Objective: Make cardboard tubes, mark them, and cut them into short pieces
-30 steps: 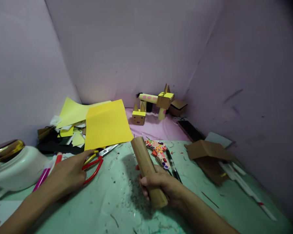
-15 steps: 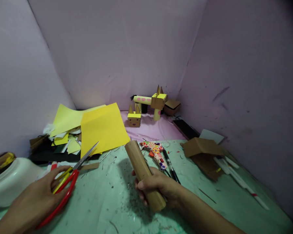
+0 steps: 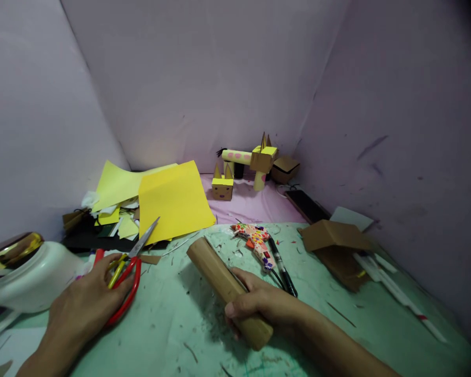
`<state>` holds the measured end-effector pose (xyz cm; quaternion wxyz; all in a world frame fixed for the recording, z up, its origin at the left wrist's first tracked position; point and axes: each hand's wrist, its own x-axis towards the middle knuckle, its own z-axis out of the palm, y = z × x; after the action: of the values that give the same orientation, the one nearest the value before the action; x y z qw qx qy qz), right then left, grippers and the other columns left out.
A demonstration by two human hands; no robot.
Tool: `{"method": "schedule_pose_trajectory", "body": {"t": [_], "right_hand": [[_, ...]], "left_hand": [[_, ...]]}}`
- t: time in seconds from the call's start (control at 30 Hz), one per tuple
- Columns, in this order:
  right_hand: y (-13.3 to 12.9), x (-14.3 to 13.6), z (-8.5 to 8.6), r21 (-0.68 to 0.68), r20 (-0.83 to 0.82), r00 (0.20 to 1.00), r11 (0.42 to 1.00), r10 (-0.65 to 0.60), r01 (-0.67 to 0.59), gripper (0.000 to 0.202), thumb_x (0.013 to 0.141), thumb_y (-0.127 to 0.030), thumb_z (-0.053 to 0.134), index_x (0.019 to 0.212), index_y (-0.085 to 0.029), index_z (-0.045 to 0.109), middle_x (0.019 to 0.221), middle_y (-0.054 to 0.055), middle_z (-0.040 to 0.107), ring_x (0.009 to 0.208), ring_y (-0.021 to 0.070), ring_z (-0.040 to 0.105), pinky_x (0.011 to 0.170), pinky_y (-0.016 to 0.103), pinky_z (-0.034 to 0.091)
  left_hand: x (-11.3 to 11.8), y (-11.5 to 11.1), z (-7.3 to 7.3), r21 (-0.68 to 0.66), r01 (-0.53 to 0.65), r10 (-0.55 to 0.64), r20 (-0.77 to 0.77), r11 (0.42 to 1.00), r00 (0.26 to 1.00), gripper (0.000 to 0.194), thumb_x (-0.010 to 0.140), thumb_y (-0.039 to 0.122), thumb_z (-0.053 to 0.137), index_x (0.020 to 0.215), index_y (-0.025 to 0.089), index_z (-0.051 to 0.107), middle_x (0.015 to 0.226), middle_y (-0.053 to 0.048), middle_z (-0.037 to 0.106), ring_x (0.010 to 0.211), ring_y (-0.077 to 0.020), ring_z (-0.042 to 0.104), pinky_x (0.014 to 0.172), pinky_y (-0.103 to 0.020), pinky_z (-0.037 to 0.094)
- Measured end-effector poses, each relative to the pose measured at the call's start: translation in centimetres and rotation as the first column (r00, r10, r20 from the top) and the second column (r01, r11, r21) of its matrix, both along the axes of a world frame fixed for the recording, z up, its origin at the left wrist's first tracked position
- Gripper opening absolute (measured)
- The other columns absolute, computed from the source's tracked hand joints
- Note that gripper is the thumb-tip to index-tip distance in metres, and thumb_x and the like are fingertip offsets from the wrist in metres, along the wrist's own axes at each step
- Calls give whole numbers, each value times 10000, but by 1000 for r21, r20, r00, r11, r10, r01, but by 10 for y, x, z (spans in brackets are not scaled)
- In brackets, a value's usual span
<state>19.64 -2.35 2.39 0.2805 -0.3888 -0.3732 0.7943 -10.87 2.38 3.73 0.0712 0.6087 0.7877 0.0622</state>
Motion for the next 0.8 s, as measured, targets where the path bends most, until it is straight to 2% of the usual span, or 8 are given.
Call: {"method": "schedule_pose_trajectory", "body": {"t": [0.17,0.3,0.43,0.63,0.73,0.8], "right_hand": [[1,0,1,34,10,999,999,-36,36,475,489,-241,775,901,-159,555,622,-26,619,494,110,576,480,228,471],[0,1,1,78,20,999,996,-35,33,393,504,-268,792,827,-140,608,627,-9,605,509,106,553,488,229,453],[-1,2,2,109,29,999,994,-35,32,370,509,-291,809,793,-136,628,641,-12,583,539,92,527,514,216,440],[0,2,2,132,52,998,991,-29,22,359,530,-334,793,786,-142,631,612,-19,575,538,105,522,515,228,419],[0,2,3,144,68,997,989,-21,10,378,519,-339,801,795,-137,638,637,-18,565,561,104,511,528,225,397],[-1,3,4,194,103,994,981,-34,13,396,535,-339,795,844,-139,650,683,-17,560,598,105,506,536,220,383]], "left_hand": [[10,-9,1,13,103,-101,-101,995,990,558,859,648,307,1230,275,496,990,-119,687,927,-406,655,697,-443,465],[11,-9,2,-20,143,-144,-113,990,983,583,884,613,269,1266,228,483,1020,-189,690,927,-435,657,690,-465,459],[13,-9,4,-61,127,-133,-111,990,985,612,885,608,260,1292,204,473,1034,-223,690,944,-455,649,715,-489,452],[16,-12,7,-81,132,-140,-104,988,985,613,886,604,271,1304,208,480,1074,-223,687,976,-449,642,732,-489,448],[14,-11,7,-58,121,-126,-81,991,989,570,878,604,306,1264,231,497,1044,-192,693,962,-428,649,716,-466,456],[11,-12,5,12,90,-89,-27,996,996,534,860,599,362,1236,246,502,995,-162,696,932,-411,653,703,-452,461]]}}
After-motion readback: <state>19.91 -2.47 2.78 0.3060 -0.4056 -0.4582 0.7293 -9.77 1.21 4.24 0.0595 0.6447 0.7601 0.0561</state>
